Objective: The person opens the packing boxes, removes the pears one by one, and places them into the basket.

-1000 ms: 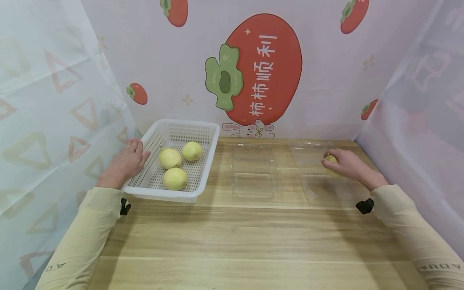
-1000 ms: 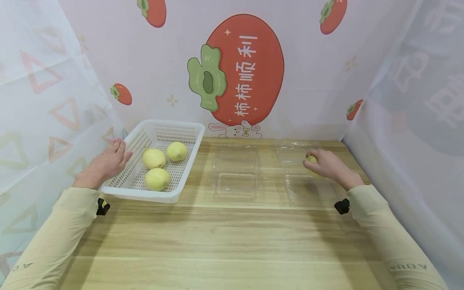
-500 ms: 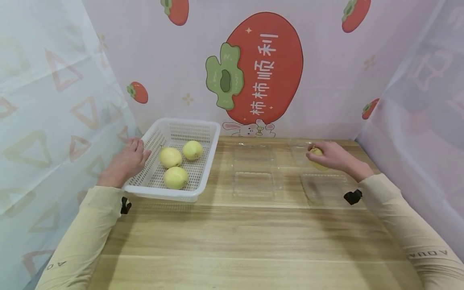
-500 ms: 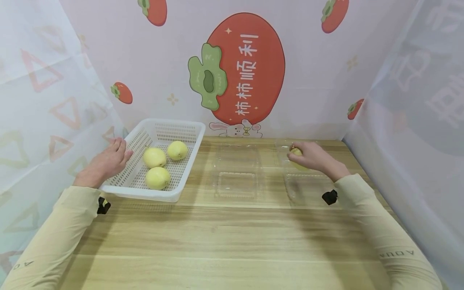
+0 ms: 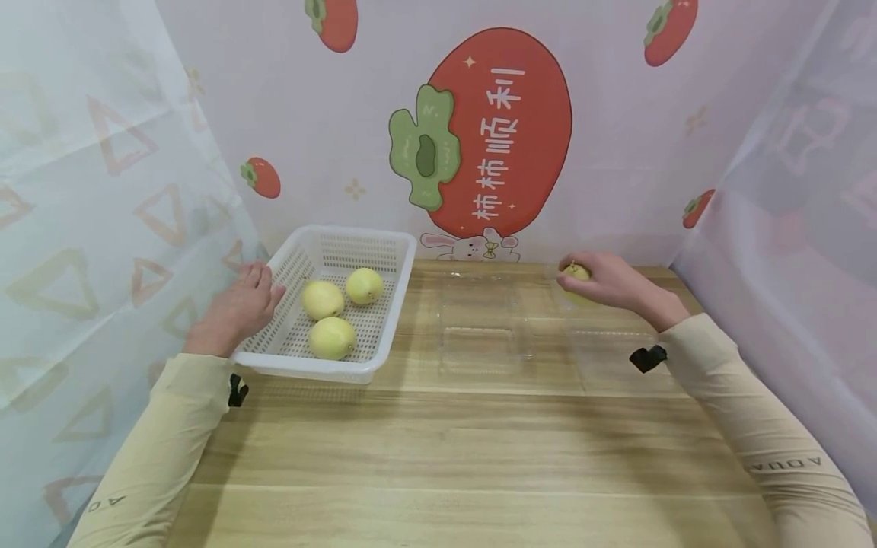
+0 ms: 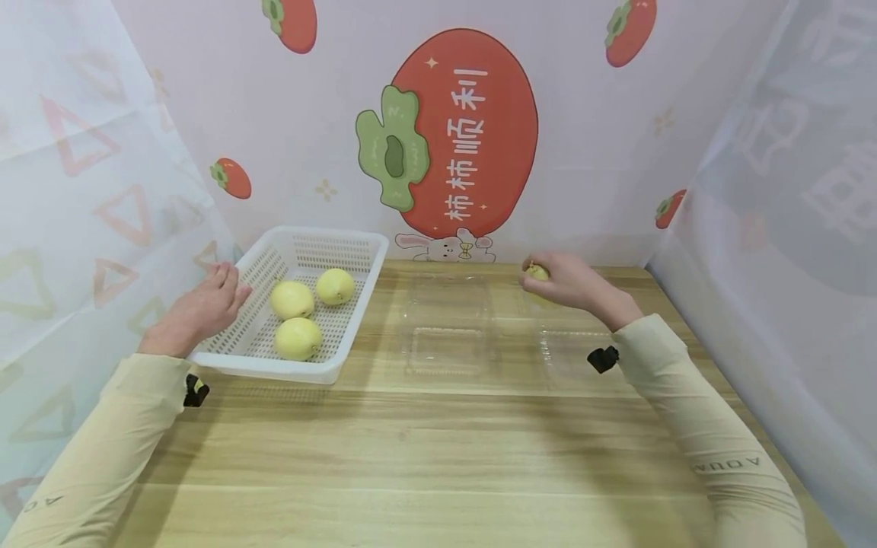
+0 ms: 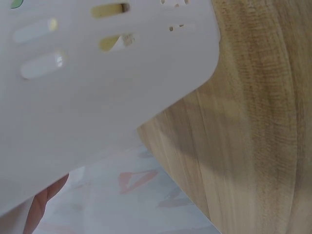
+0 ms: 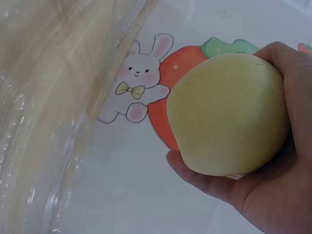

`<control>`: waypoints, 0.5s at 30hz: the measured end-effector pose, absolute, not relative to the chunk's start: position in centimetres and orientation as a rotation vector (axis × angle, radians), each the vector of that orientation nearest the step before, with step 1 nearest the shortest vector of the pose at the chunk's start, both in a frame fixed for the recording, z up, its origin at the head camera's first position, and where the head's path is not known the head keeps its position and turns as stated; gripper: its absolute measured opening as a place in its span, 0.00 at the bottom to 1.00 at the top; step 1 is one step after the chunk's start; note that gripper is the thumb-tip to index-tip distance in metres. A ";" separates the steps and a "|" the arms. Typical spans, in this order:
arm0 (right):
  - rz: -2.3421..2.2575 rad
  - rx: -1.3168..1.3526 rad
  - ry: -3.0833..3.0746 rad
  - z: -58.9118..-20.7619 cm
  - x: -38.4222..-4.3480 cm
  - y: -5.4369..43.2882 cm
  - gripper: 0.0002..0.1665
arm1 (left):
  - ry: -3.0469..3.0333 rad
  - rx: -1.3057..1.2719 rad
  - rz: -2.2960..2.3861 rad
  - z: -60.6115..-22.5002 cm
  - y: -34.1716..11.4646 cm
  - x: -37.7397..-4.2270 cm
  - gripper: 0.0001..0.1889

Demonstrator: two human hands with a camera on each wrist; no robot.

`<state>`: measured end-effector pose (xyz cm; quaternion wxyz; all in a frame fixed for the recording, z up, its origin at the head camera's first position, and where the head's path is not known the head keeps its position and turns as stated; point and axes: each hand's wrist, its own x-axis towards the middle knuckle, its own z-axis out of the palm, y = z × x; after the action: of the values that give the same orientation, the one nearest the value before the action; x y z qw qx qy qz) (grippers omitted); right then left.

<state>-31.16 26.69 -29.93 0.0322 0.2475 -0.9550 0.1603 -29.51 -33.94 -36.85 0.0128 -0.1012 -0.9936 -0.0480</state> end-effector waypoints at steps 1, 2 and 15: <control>0.489 0.772 -2.931 -29.8 -31.2 26.4 0.21 | -3.093 -0.319 -0.151 -36.9 -34.0 -29.5 0.38; 0.479 0.785 -2.920 -29.8 -31.2 26.0 0.20 | -3.091 -0.322 -0.151 -36.9 -34.0 -29.5 0.38; 0.625 0.920 -2.851 -28.7 -31.4 20.2 0.18 | -3.099 -0.304 -0.183 -36.9 -33.9 -29.5 0.37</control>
<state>-31.42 20.24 -28.66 0.0407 0.3004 -0.9308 0.2042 -29.48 -33.89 -36.89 0.0114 -0.0975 -0.9934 -0.0586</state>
